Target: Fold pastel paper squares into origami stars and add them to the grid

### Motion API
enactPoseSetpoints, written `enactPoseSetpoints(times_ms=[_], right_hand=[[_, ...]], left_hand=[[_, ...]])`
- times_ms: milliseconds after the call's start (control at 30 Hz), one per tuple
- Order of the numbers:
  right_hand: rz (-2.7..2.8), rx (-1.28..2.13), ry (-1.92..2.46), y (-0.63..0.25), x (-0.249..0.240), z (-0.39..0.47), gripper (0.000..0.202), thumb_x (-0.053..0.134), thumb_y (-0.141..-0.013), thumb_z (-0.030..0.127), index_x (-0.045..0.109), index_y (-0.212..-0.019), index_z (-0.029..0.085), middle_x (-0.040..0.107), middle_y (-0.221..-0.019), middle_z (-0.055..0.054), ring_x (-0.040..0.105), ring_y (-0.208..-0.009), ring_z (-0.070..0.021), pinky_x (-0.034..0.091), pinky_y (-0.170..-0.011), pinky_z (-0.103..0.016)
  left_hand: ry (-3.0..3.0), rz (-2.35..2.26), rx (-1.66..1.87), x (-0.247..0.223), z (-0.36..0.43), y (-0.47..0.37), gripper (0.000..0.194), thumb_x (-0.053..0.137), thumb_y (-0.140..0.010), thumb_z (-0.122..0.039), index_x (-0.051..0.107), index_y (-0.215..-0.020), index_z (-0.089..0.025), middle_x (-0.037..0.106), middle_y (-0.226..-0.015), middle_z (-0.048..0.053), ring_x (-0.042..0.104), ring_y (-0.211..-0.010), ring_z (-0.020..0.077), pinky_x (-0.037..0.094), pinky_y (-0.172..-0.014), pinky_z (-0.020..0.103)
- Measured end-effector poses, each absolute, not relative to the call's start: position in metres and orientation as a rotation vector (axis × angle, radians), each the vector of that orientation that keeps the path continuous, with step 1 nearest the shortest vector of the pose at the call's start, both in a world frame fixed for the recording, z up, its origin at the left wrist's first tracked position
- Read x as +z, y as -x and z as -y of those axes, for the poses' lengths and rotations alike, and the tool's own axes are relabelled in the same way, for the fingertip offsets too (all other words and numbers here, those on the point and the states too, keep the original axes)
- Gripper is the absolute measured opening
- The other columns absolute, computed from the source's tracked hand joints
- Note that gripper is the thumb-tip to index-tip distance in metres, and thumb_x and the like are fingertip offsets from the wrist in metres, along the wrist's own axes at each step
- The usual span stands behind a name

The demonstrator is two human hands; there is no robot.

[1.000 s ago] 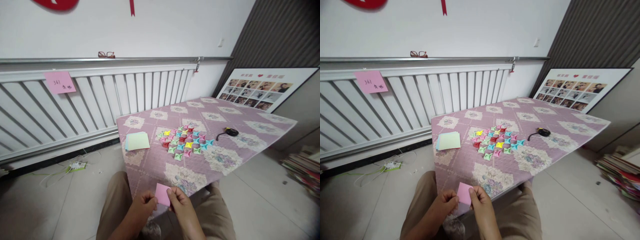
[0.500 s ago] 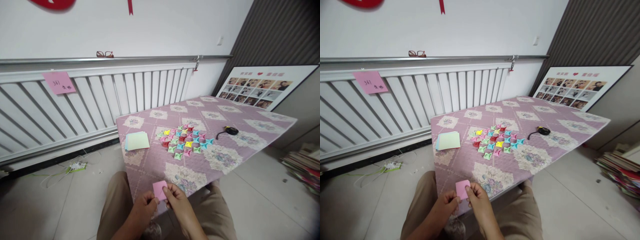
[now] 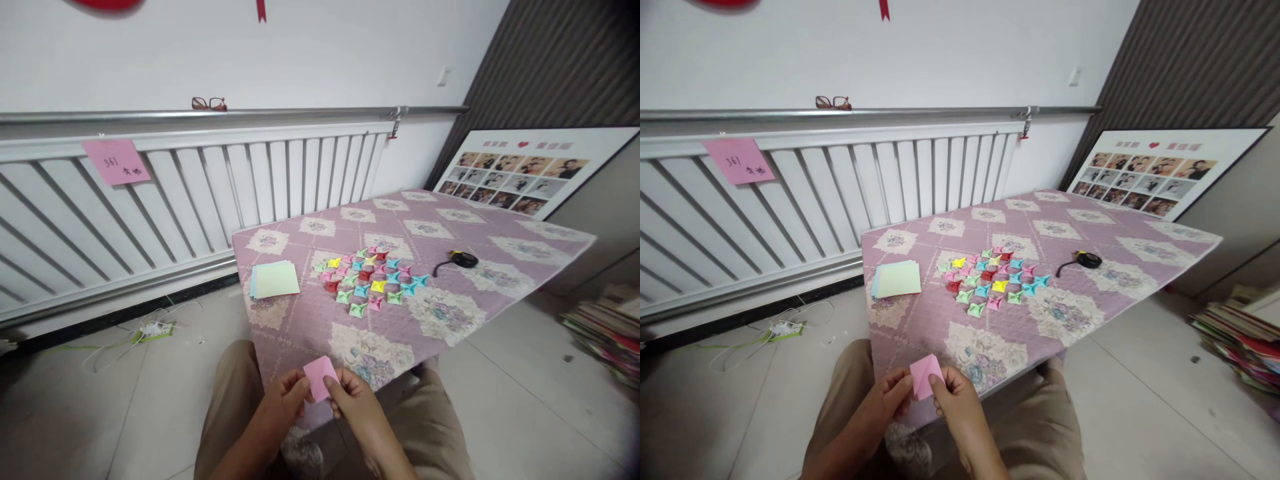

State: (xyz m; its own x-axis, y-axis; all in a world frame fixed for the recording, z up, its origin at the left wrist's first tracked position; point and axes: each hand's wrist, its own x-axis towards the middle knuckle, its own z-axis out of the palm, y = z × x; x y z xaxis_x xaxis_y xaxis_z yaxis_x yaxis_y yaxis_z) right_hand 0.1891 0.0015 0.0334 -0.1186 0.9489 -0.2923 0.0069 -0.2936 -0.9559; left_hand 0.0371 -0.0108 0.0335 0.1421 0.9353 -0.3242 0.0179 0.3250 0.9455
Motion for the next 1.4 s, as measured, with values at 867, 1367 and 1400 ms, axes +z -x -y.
enactPoseSetpoints(times_ms=[867, 1367, 1400], right_hand=[[1.734, 1.093, 1.453, -0.197, 0.013, -0.005, 0.022, 0.051, -0.081, 0.034, 0.063, -0.093, 0.02, 0.066, -0.084, -0.004, 0.059, -0.078, -0.0199, 0.042, -0.072, -0.029], [2.244, 0.637, 1.626, -0.211, 0.016, -0.03, 0.006, 0.059, -0.077, 0.021, 0.06, -0.071, 0.021, 0.058, -0.078, -0.005, 0.054, -0.08, -0.0202, 0.039, -0.07, -0.028], [2.258, 0.66, 1.614, -0.211, 0.016, -0.032, 0.007, 0.059, -0.077, 0.02, 0.059, -0.07, 0.02, 0.057, -0.077, -0.004, 0.054, -0.078, -0.0195, 0.038, -0.069, -0.028]], left_hand=[[-1.577, -1.473, 0.617, 0.007, -0.012, -0.028, 0.009, 0.053, -0.075, -0.018, 0.056, -0.082, -0.017, 0.057, -0.07, -0.002, 0.051, -0.064, 0.0135, 0.033, -0.06, 0.025], [-1.935, -1.594, 0.173, 0.017, -0.045, -0.031, 0.011, 0.058, -0.074, -0.025, 0.064, -0.083, -0.021, 0.064, -0.085, 0.003, 0.056, -0.076, 0.0204, 0.032, -0.064, 0.028], [-1.94, -1.589, 0.169, 0.017, -0.046, -0.031, 0.011, 0.058, -0.074, -0.025, 0.064, -0.082, -0.021, 0.065, -0.085, 0.003, 0.056, -0.076, 0.0203, 0.032, -0.064, 0.028]])
